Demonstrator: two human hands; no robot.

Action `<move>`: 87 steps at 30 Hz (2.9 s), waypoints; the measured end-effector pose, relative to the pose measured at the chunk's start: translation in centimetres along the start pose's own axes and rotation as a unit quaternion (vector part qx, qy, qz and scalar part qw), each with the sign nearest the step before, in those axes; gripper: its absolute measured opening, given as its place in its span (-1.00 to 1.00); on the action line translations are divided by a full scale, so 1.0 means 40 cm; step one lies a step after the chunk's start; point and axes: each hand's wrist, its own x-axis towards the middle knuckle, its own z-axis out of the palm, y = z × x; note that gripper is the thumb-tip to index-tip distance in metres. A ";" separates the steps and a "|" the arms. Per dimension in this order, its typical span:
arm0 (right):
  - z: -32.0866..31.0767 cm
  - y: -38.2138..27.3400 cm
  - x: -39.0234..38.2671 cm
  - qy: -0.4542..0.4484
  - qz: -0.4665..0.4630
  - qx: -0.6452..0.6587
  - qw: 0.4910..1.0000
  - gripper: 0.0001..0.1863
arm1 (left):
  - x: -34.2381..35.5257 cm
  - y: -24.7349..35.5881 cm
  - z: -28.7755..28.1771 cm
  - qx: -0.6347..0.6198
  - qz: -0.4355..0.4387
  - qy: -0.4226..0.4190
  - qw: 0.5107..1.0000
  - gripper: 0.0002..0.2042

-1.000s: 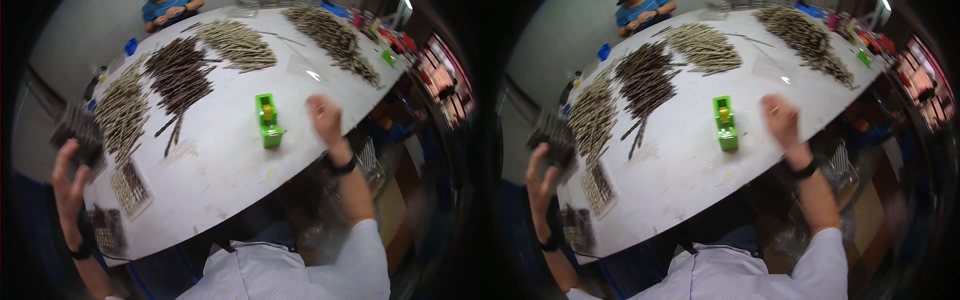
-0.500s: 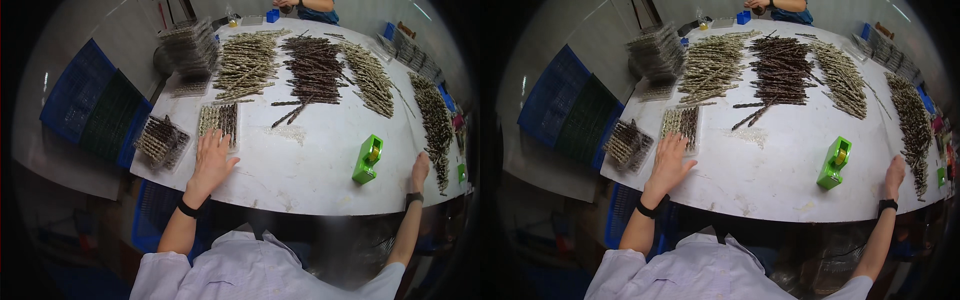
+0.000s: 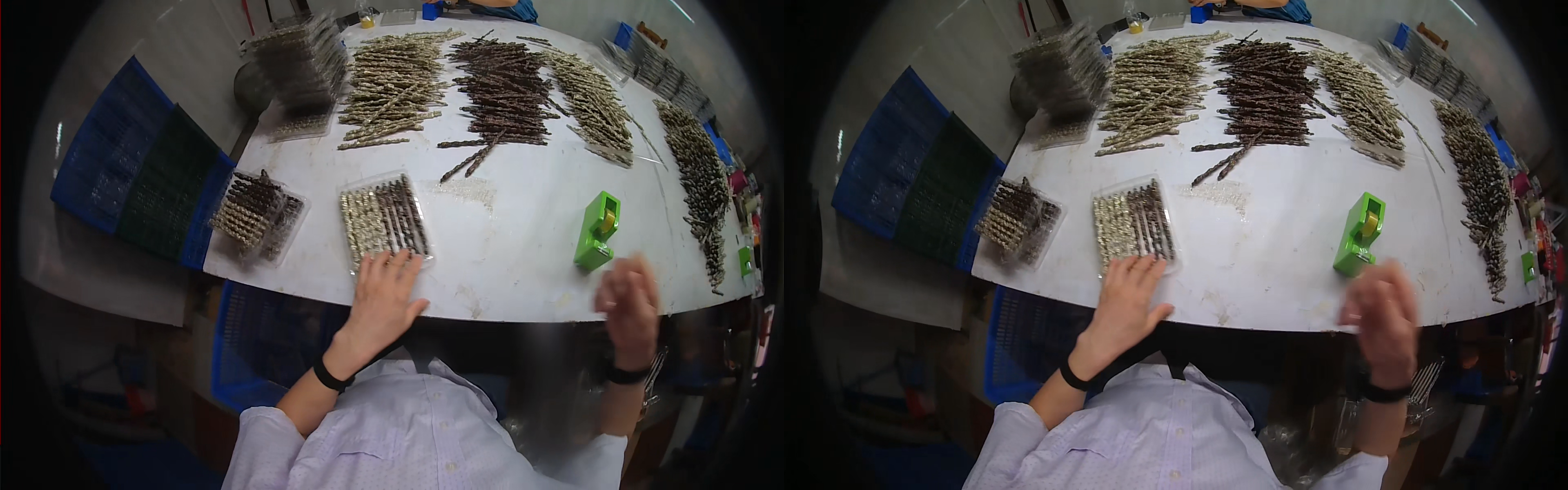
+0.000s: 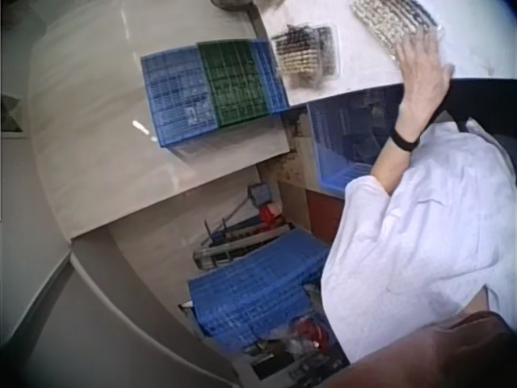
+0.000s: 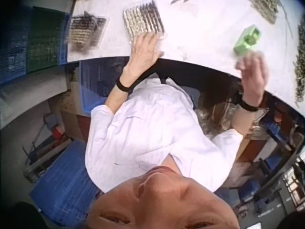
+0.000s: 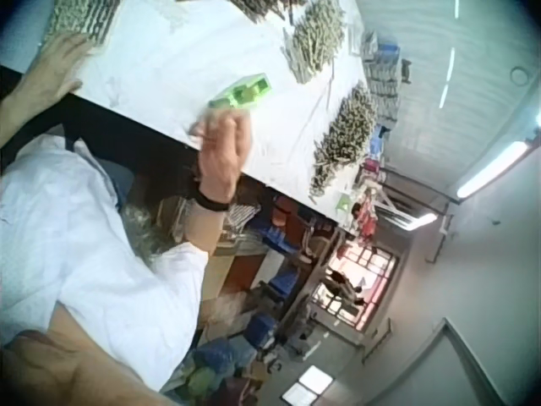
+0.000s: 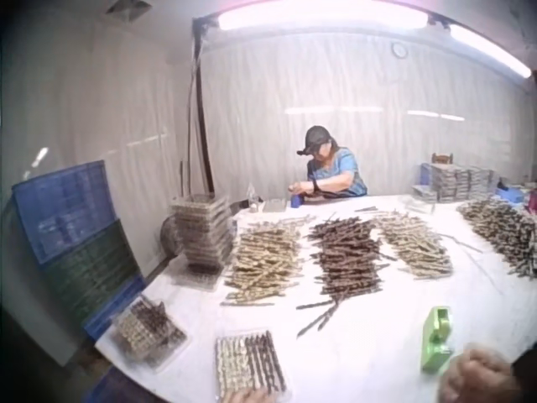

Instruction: The person packs dried lavender sprigs into clear plastic clamshell containers. They arrange the sprigs neatly inside the containers, close the lids, and stack the finished packages on the table. The person also handles empty plastic containers and a green tape dispenser during the process.

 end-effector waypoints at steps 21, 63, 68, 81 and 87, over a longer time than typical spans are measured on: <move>0.290 0.296 0.292 -0.065 0.293 -0.112 0.947 -0.77 | -0.031 -0.095 -0.037 -0.083 0.031 0.127 0.988 -0.31; 0.241 0.366 0.269 -0.043 -0.025 -0.544 0.838 -0.72 | 0.040 -0.104 0.013 -0.088 0.104 0.107 0.985 -0.54; 0.243 0.369 0.275 -0.058 0.017 -0.546 0.836 -0.70 | 0.034 -0.110 0.022 -0.069 0.105 0.113 0.986 -0.55; 0.236 0.366 0.250 -0.139 -0.002 -0.639 0.756 -0.76 | 0.000 -0.128 0.029 -0.105 0.119 0.075 0.984 -0.50; 0.275 0.291 0.050 -0.198 -0.019 -0.672 0.713 -0.70 | -0.131 -0.112 0.016 -0.055 0.170 0.091 0.980 -0.61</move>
